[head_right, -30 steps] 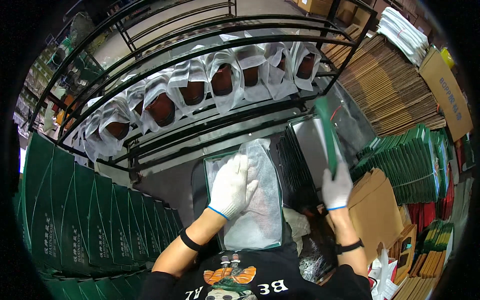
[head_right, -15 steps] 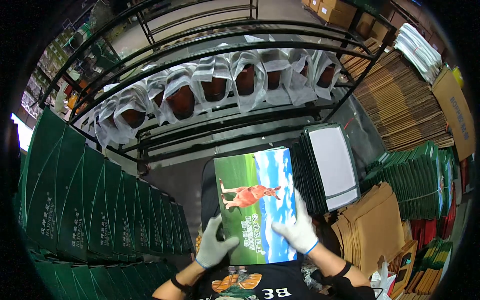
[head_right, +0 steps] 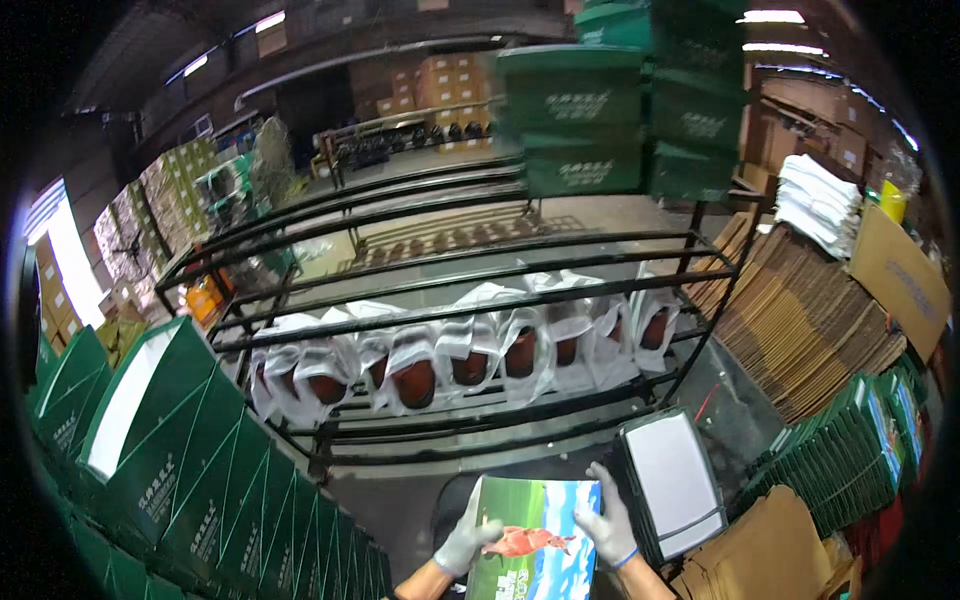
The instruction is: The worker is wrapping individual leather shoes in white paper, placing them into branded shoe boxes, and stacking the completed boxes.
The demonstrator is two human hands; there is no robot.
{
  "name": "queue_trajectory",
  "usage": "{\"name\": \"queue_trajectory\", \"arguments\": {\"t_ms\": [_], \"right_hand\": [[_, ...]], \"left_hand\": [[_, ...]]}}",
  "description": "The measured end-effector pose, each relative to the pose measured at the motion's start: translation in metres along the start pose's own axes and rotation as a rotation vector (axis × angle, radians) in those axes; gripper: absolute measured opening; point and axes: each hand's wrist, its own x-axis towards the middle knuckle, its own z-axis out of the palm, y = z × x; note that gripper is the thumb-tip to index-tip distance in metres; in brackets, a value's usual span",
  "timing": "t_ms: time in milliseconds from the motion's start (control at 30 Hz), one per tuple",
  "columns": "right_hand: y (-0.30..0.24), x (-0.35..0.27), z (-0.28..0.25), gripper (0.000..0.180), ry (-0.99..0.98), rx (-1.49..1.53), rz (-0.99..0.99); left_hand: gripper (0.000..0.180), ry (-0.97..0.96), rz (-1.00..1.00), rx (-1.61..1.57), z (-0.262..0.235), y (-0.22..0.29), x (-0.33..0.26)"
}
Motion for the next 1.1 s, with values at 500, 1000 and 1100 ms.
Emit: {"name": "queue_trajectory", "arguments": {"t_ms": [500,1000,1100], "right_hand": [[-0.212,0.034,-0.009,0.119,-0.056,-0.221,-0.747],[-0.410,0.296,-0.049,0.037,0.317,0.086,-0.935],[-0.234,0.293,-0.088,0.036,0.502,-0.517,-0.821]], "left_hand": [[0.061,-0.103,0.604,0.348,0.033,0.206,-0.044],[0.072,0.204,1.183,0.885,0.149,0.690,0.171],[0.062,0.182,1.161,0.795,0.179,0.623,0.132]]}}
